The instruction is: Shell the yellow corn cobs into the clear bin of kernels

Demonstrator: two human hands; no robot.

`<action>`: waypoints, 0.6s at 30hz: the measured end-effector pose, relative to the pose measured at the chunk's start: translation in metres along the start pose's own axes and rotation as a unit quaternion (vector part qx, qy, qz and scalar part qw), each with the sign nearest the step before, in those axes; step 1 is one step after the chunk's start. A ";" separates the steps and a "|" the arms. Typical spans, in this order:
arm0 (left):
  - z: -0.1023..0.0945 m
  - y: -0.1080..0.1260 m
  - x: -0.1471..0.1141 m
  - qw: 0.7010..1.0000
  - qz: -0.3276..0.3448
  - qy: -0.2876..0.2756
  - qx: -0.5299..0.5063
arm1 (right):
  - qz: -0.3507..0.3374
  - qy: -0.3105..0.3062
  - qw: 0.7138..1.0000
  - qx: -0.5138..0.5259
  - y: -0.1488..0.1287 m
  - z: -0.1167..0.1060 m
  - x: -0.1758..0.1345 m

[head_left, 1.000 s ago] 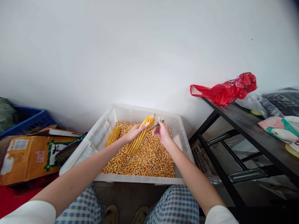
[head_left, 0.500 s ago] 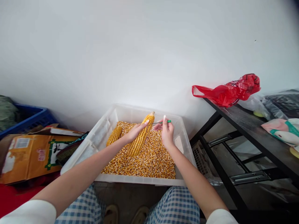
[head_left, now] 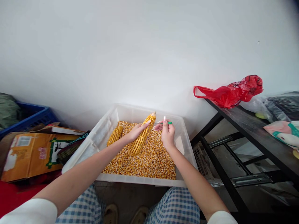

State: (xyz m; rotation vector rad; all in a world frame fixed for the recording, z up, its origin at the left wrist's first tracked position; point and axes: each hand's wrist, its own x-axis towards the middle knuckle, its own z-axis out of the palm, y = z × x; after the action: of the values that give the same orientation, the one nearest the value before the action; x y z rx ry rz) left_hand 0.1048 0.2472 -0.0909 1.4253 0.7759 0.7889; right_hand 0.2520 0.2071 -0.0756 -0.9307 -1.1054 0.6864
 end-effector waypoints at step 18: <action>0.004 -0.003 0.000 0.969 0.068 0.104 0.216 | -0.136 -0.056 0.972 -0.184 0.013 -0.006 -0.008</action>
State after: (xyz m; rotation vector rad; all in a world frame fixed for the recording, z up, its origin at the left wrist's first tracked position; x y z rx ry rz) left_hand 0.1087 0.2450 -0.0938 1.8173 1.0663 0.9227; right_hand 0.2550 0.2047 -0.0919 -1.0357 -1.4611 0.3154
